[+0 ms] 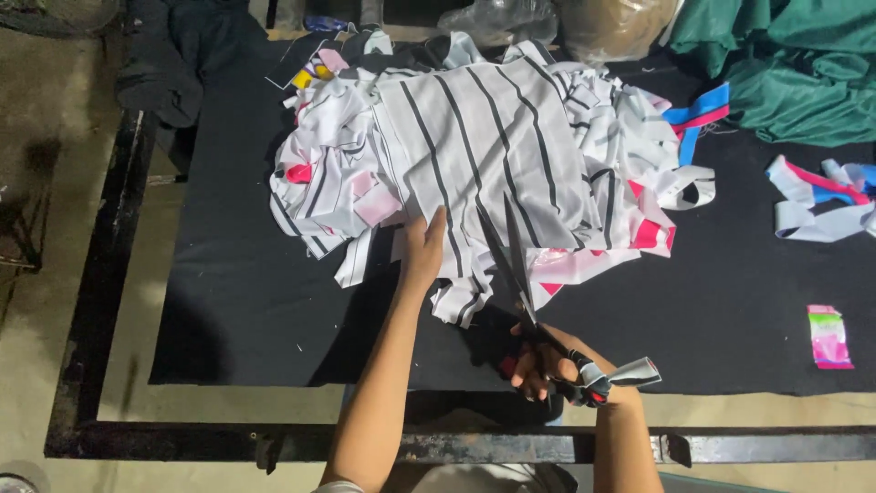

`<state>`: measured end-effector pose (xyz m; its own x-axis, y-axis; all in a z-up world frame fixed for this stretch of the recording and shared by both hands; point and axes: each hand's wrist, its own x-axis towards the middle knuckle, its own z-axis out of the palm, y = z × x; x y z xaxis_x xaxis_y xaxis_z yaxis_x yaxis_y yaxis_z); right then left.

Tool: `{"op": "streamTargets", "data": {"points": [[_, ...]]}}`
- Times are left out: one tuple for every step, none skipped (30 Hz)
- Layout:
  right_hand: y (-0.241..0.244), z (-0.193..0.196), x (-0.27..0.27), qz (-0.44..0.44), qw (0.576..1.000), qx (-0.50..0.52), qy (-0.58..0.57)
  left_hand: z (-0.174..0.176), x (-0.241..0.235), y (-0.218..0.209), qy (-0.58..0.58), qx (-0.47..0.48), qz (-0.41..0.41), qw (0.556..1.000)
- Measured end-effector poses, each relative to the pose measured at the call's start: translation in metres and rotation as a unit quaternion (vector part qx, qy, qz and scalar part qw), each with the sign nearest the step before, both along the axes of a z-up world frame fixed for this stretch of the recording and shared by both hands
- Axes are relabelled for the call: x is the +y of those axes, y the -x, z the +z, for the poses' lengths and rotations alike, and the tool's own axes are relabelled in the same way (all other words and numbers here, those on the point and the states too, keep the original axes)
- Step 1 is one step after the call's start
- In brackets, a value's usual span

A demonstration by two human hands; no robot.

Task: Cutting and trimming striped fabric scraps into strips using a pair of scissors on a work table.

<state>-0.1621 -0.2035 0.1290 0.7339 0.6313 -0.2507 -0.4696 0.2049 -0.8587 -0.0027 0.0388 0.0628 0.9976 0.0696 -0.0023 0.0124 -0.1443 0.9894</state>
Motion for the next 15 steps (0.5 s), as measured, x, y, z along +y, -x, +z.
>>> {"op": "streamTargets", "data": {"points": [[-0.001,-0.001,-0.001,0.002,1.000,-0.001,0.001,0.002,-0.001,-0.001,0.001,-0.001,0.002,1.000],[-0.001,-0.003,-0.001,0.014,1.000,-0.005,0.009,0.004,-0.001,0.000,0.000,-0.045,0.008,0.999],[0.000,-0.006,-0.002,0.025,0.999,-0.009,0.017,0.005,-0.002,0.000,-0.001,-0.089,0.014,0.996],[0.001,-0.006,-0.001,0.025,1.000,-0.007,0.017,0.001,-0.003,-0.001,-0.001,-0.086,0.013,0.996],[0.002,-0.006,-0.001,0.026,1.000,-0.008,0.002,-0.004,-0.004,-0.003,0.001,-0.106,0.020,0.994],[0.003,-0.007,0.000,0.025,1.000,-0.009,-0.013,-0.008,-0.004,-0.004,0.004,-0.127,0.026,0.992],[0.005,-0.005,0.003,0.023,1.000,-0.007,-0.013,-0.005,-0.004,0.000,0.003,-0.125,0.024,0.992],[0.003,-0.003,0.005,0.021,1.000,-0.016,-0.006,-0.002,-0.005,0.001,0.022,-0.132,0.022,0.991],[0.002,-0.001,0.008,0.019,1.000,-0.025,0.001,0.002,-0.005,0.002,0.040,-0.139,0.021,0.989],[-0.002,0.004,0.012,0.020,0.999,-0.026,0.001,0.005,-0.006,0.003,0.040,-0.140,0.022,0.989],[-0.007,0.008,0.017,0.018,0.996,-0.085,-0.005,0.008,-0.007,0.003,0.025,-0.111,0.039,0.993],[-0.011,0.013,0.022,0.014,0.989,-0.144,-0.010,0.011,-0.010,0.004,0.011,-0.083,0.056,0.995],[-0.010,0.018,0.025,0.015,0.989,-0.144,-0.010,-0.006,-0.011,0.003,0.012,-0.083,0.056,0.995],[-0.011,0.022,0.027,0.006,0.990,-0.143,0.006,-0.023,-0.012,-0.001,0.025,-0.079,0.062,0.995],[-0.012,0.027,0.030,-0.003,0.990,-0.142,0.022,-0.040,-0.014,-0.005,0.038,-0.076,0.068,0.994]]}}
